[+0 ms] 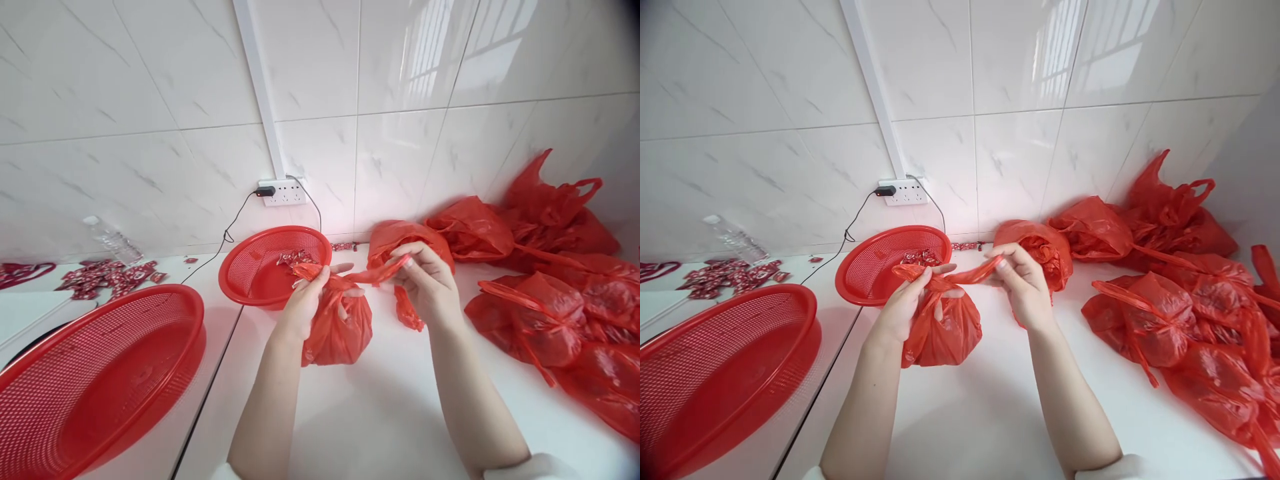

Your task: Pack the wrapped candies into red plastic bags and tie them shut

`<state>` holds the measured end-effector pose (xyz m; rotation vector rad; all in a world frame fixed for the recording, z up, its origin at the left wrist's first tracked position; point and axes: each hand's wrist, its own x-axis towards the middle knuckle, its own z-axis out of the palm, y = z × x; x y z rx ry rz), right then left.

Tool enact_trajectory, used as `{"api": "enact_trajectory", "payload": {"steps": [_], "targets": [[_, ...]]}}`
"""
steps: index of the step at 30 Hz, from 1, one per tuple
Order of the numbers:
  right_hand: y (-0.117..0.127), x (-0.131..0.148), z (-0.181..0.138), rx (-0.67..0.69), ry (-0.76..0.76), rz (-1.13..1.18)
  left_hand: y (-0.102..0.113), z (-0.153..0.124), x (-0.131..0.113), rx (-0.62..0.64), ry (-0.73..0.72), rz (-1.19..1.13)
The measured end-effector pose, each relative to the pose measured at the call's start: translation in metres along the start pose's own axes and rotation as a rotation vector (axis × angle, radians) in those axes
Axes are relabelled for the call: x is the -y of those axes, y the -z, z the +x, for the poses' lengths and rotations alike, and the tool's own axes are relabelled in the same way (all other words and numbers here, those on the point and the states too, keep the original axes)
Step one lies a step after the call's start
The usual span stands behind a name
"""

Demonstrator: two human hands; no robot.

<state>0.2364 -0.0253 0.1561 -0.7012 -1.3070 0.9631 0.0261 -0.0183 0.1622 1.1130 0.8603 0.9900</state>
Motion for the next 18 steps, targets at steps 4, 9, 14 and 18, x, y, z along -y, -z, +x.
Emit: {"api": "enact_trajectory", "payload": {"steps": [4,9,14,18], "targets": [[-0.013,0.006,-0.006,0.385,-0.119,-0.020,0.004,0.003,0.001,0.099,0.073,-0.224],[-0.012,0.009,-0.002,0.637,-0.120,-0.084,0.007,-0.001,-0.003,0.124,-0.010,-0.117],[-0.006,0.003,0.002,0.512,-0.016,-0.112,0.006,-0.012,-0.008,0.208,-0.208,0.255],[-0.017,-0.007,0.004,0.512,-0.081,-0.053,0.002,-0.018,-0.008,0.234,-0.333,0.463]]}}
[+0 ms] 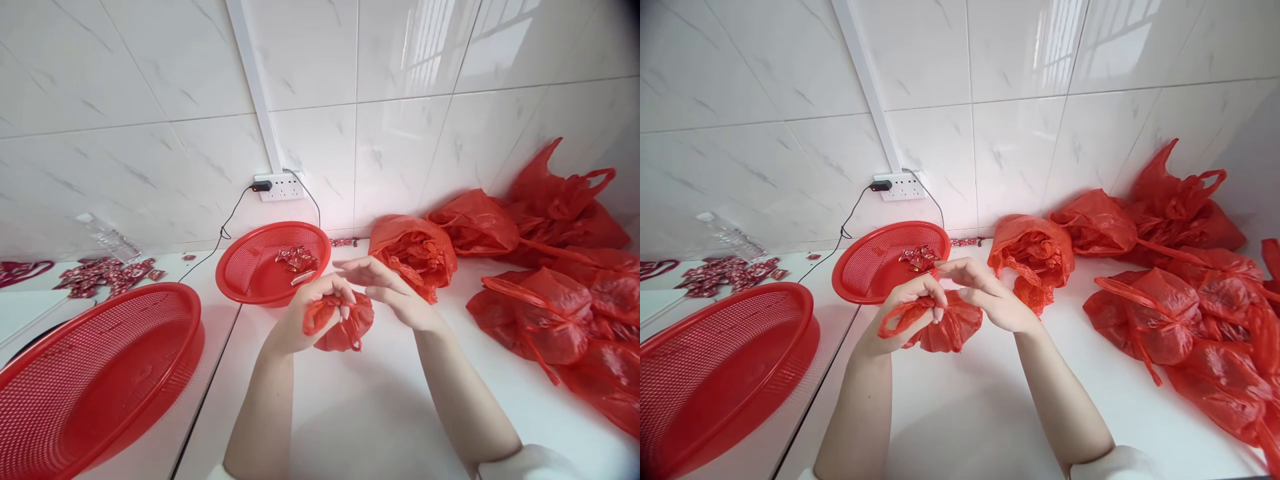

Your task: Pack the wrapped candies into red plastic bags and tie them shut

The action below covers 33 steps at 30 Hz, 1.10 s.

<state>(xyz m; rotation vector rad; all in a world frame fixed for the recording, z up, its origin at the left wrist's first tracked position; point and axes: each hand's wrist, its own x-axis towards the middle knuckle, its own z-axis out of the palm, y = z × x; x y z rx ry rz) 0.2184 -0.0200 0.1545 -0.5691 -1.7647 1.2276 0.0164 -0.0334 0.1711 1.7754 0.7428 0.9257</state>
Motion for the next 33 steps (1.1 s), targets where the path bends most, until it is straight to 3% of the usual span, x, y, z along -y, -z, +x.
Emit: {"api": "enact_trajectory", "payload": {"steps": [3,7,11,15,19,26,28,33], "targets": [[-0.006,-0.005,0.004,0.052,-0.021,0.027,0.000,0.000,0.001,-0.055,-0.069,0.194],[-0.008,-0.007,0.003,0.092,-0.092,0.137,0.002,0.002,0.006,-0.221,-0.201,0.388],[-0.011,-0.006,0.000,0.196,-0.168,0.263,-0.005,0.007,0.010,-0.383,-0.370,0.271],[-0.012,-0.006,0.001,0.165,-0.200,0.235,-0.012,0.012,0.013,-0.505,-0.383,0.161],[-0.009,-0.004,0.004,-0.027,-0.090,0.099,-0.010,0.014,0.015,-0.414,-0.375,0.181],[0.002,-0.007,0.003,-0.194,-0.089,0.222,0.001,0.010,0.015,-0.076,-0.223,0.107],[0.005,-0.006,0.002,-0.261,-0.093,0.223,0.003,0.009,0.015,-0.055,-0.203,0.059],[0.015,0.002,-0.002,-0.455,-0.044,0.270,0.003,0.009,0.015,-0.143,-0.182,-0.155]]}}
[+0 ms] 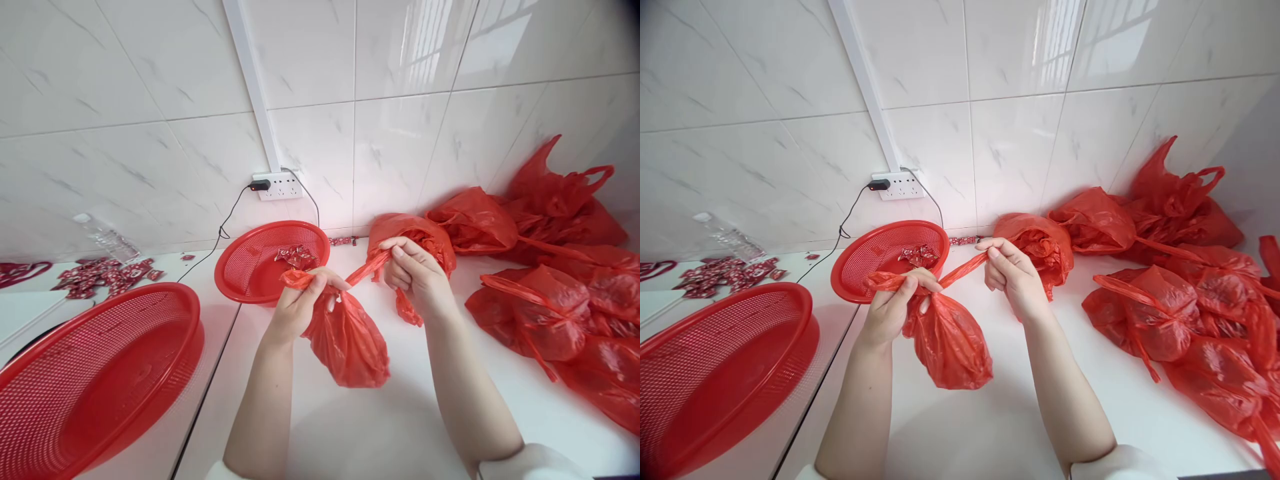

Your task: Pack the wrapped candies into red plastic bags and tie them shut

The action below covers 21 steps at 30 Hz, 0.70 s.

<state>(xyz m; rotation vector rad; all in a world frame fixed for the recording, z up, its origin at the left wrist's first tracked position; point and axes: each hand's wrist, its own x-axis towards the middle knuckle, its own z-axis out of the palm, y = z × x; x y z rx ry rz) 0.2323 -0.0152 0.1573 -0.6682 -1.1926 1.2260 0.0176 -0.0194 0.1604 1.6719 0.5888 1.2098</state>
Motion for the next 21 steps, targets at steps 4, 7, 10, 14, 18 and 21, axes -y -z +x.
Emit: {"api": "enact_trajectory", "payload": {"steps": [4,7,10,14,18,21], "targets": [[0.002,0.001,-0.001,-0.052,0.020,-0.128,-0.002,0.000,-0.002,-0.077,0.028,-0.055],[-0.005,-0.002,-0.003,0.101,0.004,-0.227,-0.004,0.001,-0.002,-0.167,-0.006,-0.054],[-0.018,-0.006,-0.004,0.356,-0.010,-0.259,-0.007,0.002,-0.001,-0.130,0.011,-0.036],[-0.033,-0.012,-0.003,0.306,-0.098,-0.001,-0.012,0.003,0.000,-0.053,0.060,0.048],[-0.031,-0.015,0.001,0.179,-0.187,0.225,-0.013,0.002,-0.004,-0.112,0.040,0.127],[-0.018,-0.011,0.004,0.068,-0.143,0.183,-0.006,0.001,-0.011,-0.173,0.068,0.166]]}}
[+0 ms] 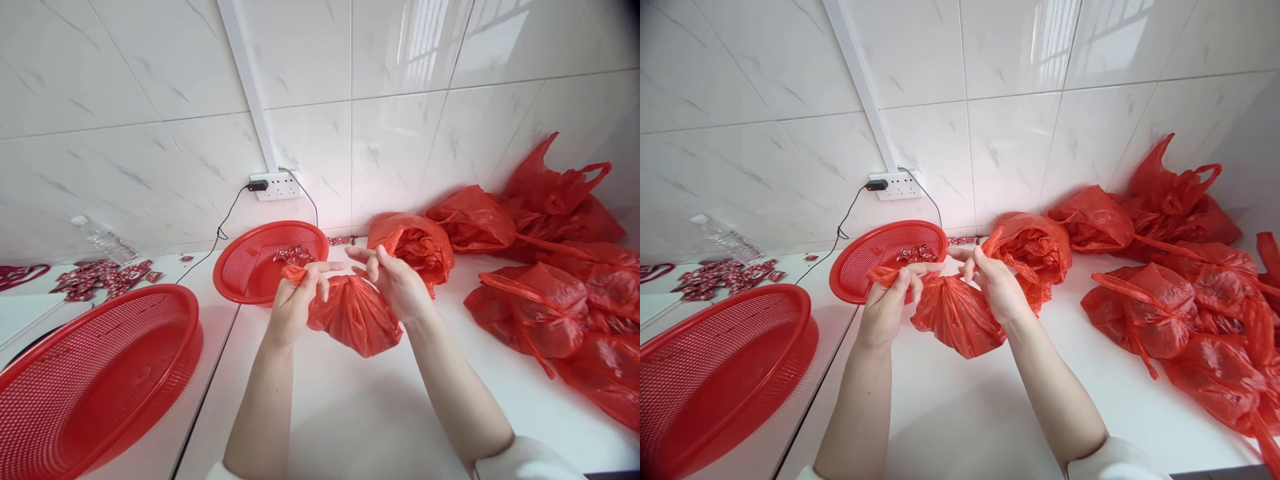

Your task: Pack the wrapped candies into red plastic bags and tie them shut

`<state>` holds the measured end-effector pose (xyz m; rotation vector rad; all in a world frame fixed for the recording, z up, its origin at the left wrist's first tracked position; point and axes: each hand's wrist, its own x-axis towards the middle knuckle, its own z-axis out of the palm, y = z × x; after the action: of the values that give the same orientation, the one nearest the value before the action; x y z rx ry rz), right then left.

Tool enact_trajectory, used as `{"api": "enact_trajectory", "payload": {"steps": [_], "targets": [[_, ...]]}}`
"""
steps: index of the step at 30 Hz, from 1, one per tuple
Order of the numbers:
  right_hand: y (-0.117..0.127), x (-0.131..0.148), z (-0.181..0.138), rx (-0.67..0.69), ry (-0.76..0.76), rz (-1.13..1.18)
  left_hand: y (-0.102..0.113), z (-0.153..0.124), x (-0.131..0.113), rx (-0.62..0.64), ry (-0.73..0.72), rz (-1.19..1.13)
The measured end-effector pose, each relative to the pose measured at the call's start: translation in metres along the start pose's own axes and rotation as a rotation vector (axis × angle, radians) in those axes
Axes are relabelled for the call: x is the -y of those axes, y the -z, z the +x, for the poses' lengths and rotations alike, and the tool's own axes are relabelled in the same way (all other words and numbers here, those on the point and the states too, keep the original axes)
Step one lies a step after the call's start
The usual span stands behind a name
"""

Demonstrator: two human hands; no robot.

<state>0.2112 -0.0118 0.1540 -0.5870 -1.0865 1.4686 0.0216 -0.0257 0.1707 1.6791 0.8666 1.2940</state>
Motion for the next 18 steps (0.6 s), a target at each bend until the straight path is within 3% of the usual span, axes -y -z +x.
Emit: {"api": "enact_trajectory", "payload": {"steps": [4,7,10,14,18], "targets": [[0.018,0.013,-0.002,-0.181,0.134,-0.085,0.013,-0.001,-0.008,-0.115,0.003,0.024],[0.025,0.019,-0.004,-0.245,0.202,-0.134,0.019,-0.002,-0.010,-0.097,0.031,0.020],[0.028,0.020,-0.003,-0.226,0.194,-0.204,0.025,-0.002,-0.008,0.019,0.130,0.063],[0.031,0.020,-0.002,-0.161,0.109,-0.467,0.029,-0.001,-0.003,0.238,0.288,0.240],[0.035,0.020,-0.004,0.017,-0.031,-0.770,0.027,-0.001,0.003,0.506,0.417,0.448]]}}
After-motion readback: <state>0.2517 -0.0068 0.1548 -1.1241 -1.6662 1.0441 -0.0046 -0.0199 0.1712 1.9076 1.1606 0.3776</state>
